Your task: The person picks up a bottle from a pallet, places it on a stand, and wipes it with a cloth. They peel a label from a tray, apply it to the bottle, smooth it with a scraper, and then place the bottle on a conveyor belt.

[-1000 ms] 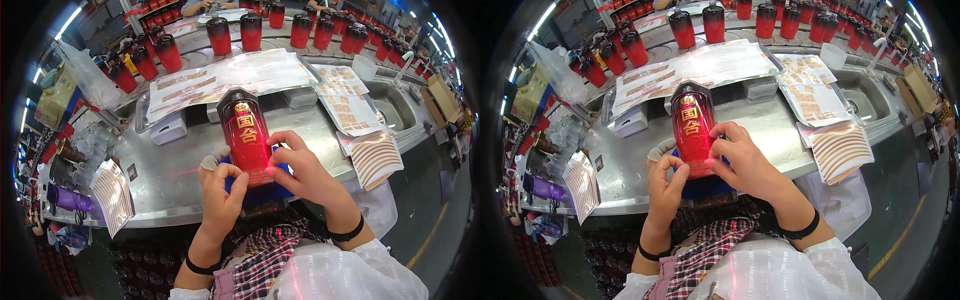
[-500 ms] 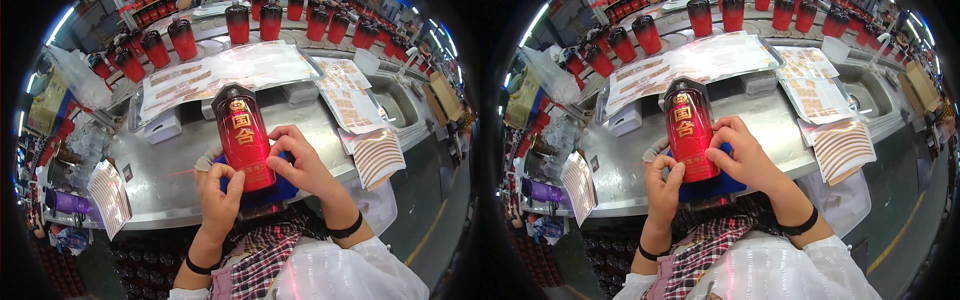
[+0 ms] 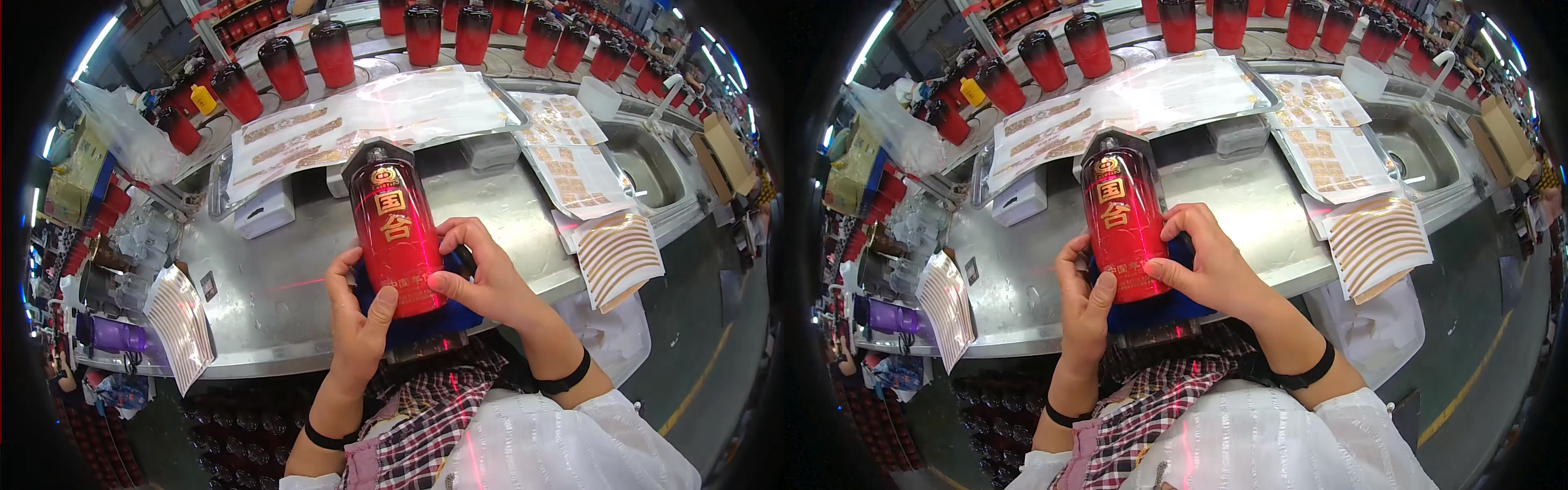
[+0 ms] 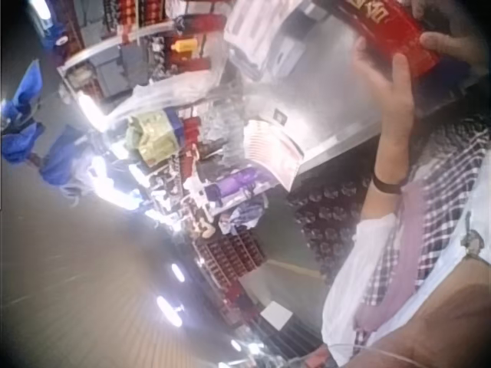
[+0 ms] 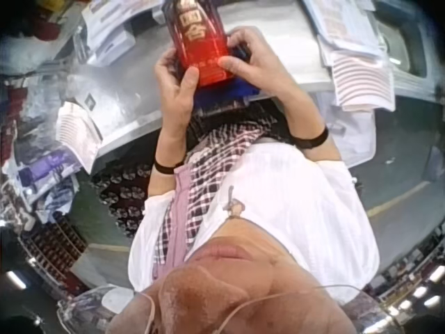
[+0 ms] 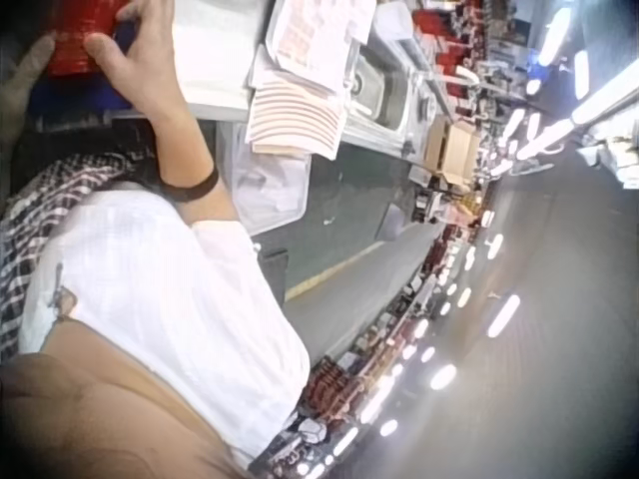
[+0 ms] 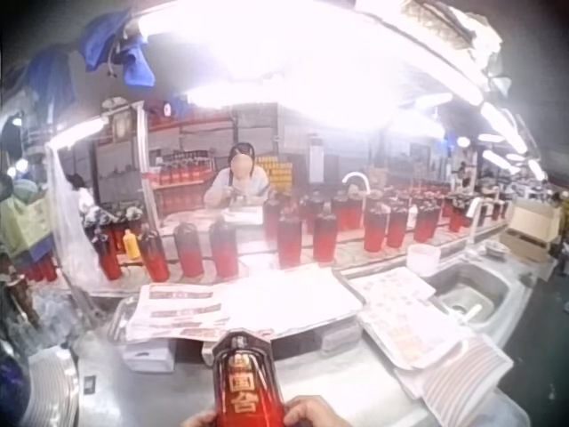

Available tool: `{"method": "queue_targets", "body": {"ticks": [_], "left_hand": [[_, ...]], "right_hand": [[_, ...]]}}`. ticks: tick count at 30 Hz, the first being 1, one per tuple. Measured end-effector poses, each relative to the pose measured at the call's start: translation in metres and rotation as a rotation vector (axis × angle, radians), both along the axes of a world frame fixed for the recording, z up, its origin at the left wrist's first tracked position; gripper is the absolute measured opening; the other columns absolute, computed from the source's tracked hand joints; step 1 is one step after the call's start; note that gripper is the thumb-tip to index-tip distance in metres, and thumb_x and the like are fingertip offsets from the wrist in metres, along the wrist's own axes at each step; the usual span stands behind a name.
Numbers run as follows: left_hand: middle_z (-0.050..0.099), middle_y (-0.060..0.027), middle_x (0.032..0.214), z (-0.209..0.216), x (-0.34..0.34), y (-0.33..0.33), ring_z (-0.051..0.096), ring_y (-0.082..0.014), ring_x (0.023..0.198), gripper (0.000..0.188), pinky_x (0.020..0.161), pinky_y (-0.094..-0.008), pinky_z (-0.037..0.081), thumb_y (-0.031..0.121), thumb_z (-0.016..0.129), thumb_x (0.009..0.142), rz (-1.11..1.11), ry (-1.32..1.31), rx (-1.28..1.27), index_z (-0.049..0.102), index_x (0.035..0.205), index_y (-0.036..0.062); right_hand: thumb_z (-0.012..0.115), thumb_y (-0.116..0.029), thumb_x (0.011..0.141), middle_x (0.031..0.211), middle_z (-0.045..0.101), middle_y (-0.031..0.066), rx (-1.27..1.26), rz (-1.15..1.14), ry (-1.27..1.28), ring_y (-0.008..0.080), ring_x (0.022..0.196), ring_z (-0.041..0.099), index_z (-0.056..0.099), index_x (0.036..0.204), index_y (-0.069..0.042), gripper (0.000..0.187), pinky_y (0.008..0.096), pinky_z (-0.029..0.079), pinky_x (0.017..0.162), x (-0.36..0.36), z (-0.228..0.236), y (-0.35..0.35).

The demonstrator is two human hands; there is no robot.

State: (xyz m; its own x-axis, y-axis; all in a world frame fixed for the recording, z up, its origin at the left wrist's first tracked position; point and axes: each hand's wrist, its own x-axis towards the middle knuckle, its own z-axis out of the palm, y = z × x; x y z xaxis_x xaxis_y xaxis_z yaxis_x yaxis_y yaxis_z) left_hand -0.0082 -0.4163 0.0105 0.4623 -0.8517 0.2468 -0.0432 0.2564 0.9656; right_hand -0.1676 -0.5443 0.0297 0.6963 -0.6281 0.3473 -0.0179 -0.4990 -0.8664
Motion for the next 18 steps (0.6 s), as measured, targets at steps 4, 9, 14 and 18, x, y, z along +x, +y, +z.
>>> {"method": "queue_targets", "body": {"ticks": [4,9,14,18], "left_hand": [[0.039,-0.0154,0.137,0.0008,0.0000,0.0011,0.037,-0.0228,0.130,0.062,0.111,-0.0364,0.028,0.026,0.064,0.095,-0.029,0.002,-0.007,0.030,0.139,-0.0008],[0.039,-0.0155,0.138,0.0013,0.0000,0.0013,0.037,-0.0230,0.130,0.062,0.111,-0.0365,0.028,0.025,0.063,0.096,-0.044,0.022,-0.001,0.029,0.141,-0.0010],[0.038,-0.0157,0.141,0.0021,-0.0008,-0.0004,0.038,-0.0232,0.130,0.062,0.112,-0.0372,0.028,0.026,0.059,0.097,-0.062,0.047,-0.012,0.026,0.142,-0.0020],[0.038,-0.0162,0.141,-0.0001,0.0022,0.0000,0.038,-0.0235,0.131,0.063,0.112,-0.0376,0.028,0.028,0.058,0.098,-0.095,0.115,-0.048,0.025,0.143,-0.0021]], "right_hand": [[0.078,-0.029,0.083,0.117,0.051,0.0149,0.005,0.021,0.000,0.0281,0.112,0.052,0.051,0.105,-0.004,0.044,0.0357,0.042,0.097,-0.0009,0.0012,-0.0002],[0.076,-0.027,0.084,0.117,0.052,0.0148,0.011,0.030,-0.008,0.0280,0.111,0.053,0.051,0.106,-0.004,0.040,0.0356,0.042,0.097,-0.0023,0.0001,-0.0030],[0.075,-0.027,0.086,0.116,0.052,0.0146,0.046,0.015,-0.001,0.0276,0.110,0.053,0.051,0.106,-0.004,0.039,0.0359,0.043,0.096,0.0000,-0.0032,-0.0042],[0.075,-0.028,0.086,0.115,0.053,0.0140,0.069,0.023,-0.002,0.0272,0.109,0.053,0.051,0.106,-0.004,0.039,0.0356,0.043,0.095,-0.0016,-0.0024,-0.0059]]}}
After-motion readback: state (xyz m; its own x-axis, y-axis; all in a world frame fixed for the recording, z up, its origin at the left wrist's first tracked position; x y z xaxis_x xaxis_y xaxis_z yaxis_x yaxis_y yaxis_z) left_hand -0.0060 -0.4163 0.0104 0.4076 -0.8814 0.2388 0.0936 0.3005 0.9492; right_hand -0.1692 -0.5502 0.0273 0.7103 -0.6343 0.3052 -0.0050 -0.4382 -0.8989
